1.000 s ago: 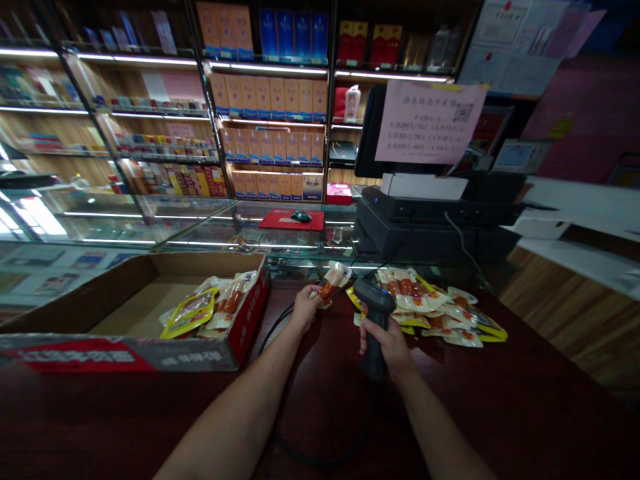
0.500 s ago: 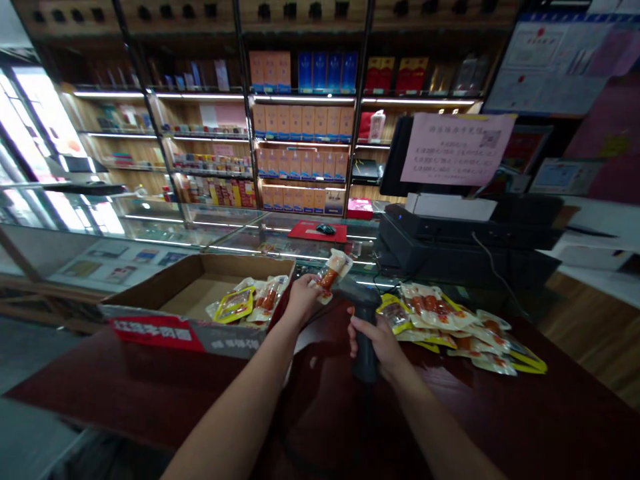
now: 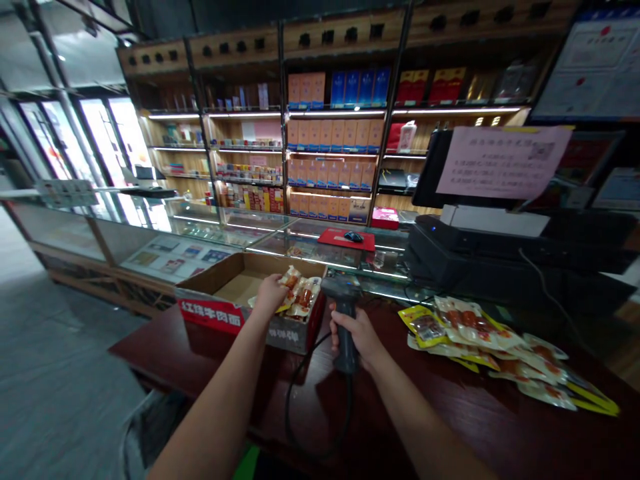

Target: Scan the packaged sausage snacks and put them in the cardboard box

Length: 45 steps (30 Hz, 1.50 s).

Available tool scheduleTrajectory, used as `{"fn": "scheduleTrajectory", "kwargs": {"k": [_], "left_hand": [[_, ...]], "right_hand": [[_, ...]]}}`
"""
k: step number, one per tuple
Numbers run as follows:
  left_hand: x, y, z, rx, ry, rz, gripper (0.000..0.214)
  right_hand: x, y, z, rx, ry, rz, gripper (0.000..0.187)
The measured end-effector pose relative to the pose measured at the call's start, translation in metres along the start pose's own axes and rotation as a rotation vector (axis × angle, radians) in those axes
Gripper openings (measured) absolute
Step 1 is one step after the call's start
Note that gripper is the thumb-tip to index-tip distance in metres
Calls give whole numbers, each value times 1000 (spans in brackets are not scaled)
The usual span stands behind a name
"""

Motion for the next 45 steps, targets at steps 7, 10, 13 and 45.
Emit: {"fn": "scheduleTrajectory", "kwargs": {"k": [7, 10, 13, 45], "left_hand": [[-5, -20, -12, 316, 64, -123, 29], [-9, -43, -10, 263, -63, -222, 30], [-17, -72, -12, 99, -168, -319, 27], [-119, -199, -327, -1427, 636, 504, 5]], "right_hand": [[-2, 4, 5, -10, -26, 28, 33], [-5, 5, 13, -15, -44, 38, 32], [-10, 6, 28, -18, -74, 39, 34], [-64, 13, 212, 66, -432, 187, 27]]}}
Point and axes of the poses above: each hand's wrist, its own x-axis towards the middle knuckle, its own z-axis out of the back of the hand, y = z × x, the point moved 10 cm from there along x, towards the middle knuckle, and after that the axes turned 14 degrees about -z, right-handed, at the moved point
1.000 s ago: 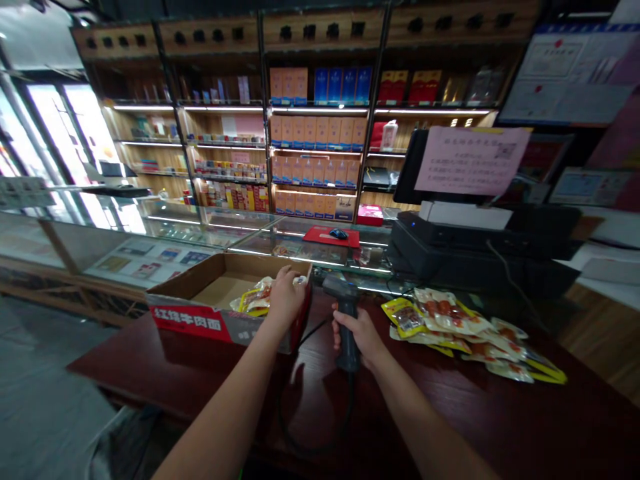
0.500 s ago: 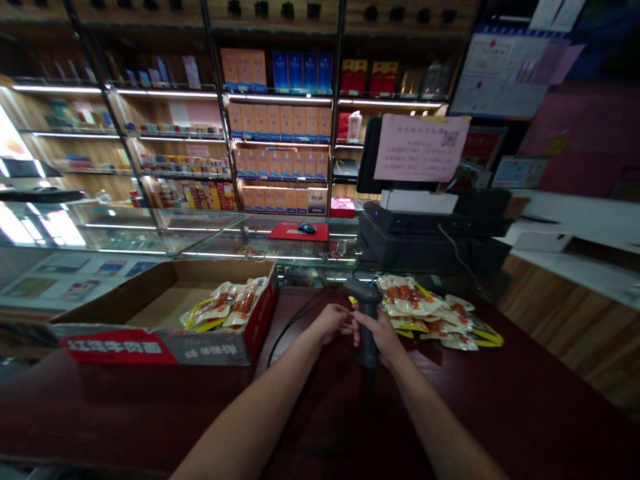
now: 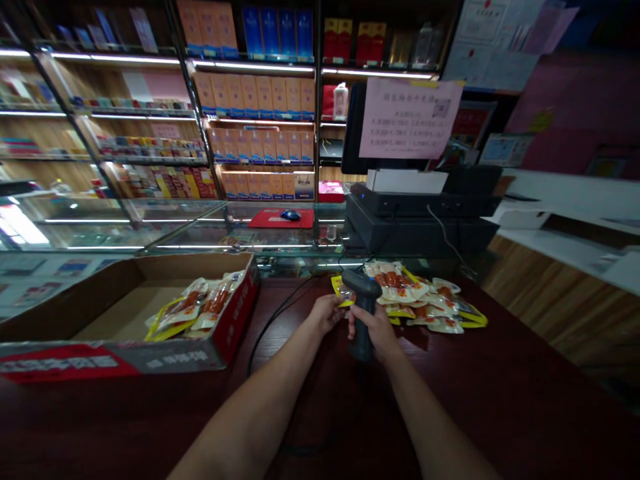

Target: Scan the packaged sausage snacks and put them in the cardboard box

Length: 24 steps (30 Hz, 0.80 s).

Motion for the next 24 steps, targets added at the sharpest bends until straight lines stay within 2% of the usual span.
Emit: {"fn": "scheduleTrajectory", "kwargs": {"k": [4, 10, 12, 17, 24], "left_hand": [[6, -7, 12, -26, -53, -52, 8], [16, -49, 50, -13, -275, -474, 27], [15, -58, 60, -52, -333, -557, 30], [15, -63, 69, -47, -402, -573, 30], [15, -60, 64, -86, -381, -552, 28]], "right_hand": [[1, -3, -3, -37, 3, -23, 30], [4, -11, -4, -46, 11, -49, 39], [6, -14, -4, -67, 15, -64, 40], [6, -24, -9, -118, 39, -108, 41], [2, -28, -16, -159, 78, -123, 38]]}}
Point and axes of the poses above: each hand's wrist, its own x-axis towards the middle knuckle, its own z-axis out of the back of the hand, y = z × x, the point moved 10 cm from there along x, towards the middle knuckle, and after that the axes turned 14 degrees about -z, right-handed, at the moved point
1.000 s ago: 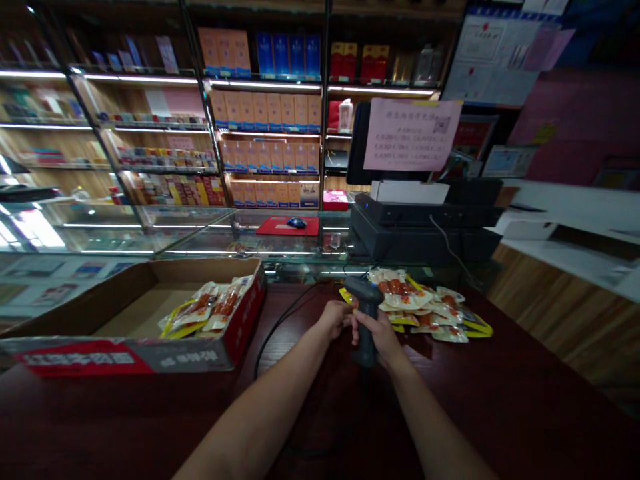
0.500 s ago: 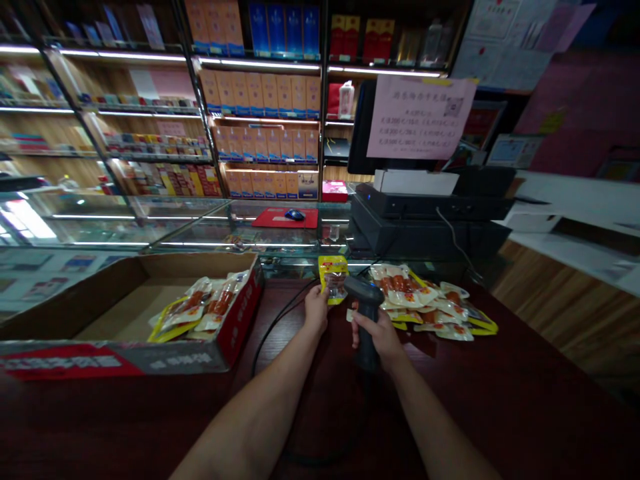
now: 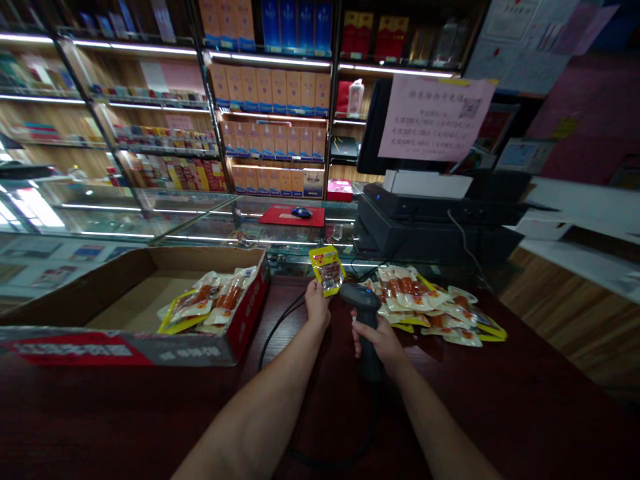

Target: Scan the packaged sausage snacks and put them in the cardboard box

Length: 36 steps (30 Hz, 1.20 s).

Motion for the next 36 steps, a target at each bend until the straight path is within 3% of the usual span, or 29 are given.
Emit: {"fn": "scheduleTrajectory", "kwargs": {"k": [6, 12, 19, 23, 29, 32, 36], "left_hand": [[2, 3, -1, -29, -4, -14, 16], [5, 10, 5, 26, -46, 4, 21], [3, 5, 2, -24, -6, -26, 25], [3, 3, 5, -67, -47, -27, 28], [0, 3, 11, -47, -133, 46, 15], [1, -9, 8, -13, -129, 69, 11], [9, -53, 4, -20, -85, 28, 9]], "right_hand": [[0, 0, 0, 10, -3, -3, 36], [-2, 2, -4, 27, 14, 3, 35], [0, 0, -2, 16, -1, -8, 40], [-1, 1, -2, 17, 5, 3, 40], [-3, 1, -7, 37, 8, -12, 40], [-5, 5, -13, 95, 15, -10, 39], [-10, 17, -30, 124, 55, -4, 39]]}}
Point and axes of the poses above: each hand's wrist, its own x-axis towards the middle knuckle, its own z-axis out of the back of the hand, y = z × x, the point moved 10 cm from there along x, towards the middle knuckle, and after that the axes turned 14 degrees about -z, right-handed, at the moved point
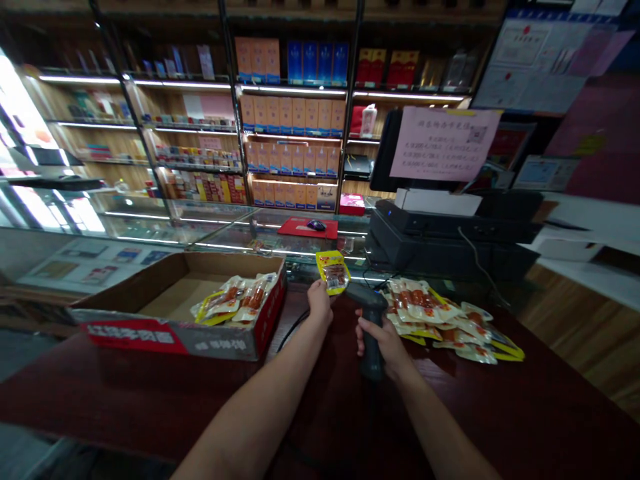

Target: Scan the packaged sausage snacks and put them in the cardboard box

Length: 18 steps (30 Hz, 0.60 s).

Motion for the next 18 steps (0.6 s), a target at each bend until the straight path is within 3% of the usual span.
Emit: {"fn": "scheduleTrajectory", "kwargs": {"k": [4, 7, 14, 18], "left_hand": [[10, -57, 6, 3, 58, -74, 13], [18, -99, 22, 60, 93, -167, 16], [47, -174, 92, 302, 37, -301, 15], [63, -208, 128, 740, 45, -390, 19]], "right_hand": [[-2, 8, -28, -42, 34, -5, 39], [0, 9, -56, -73, 77, -12, 38], [3, 1, -126, -104, 211, -12, 37], [0, -2, -150, -117, 262, -6, 35]]}}
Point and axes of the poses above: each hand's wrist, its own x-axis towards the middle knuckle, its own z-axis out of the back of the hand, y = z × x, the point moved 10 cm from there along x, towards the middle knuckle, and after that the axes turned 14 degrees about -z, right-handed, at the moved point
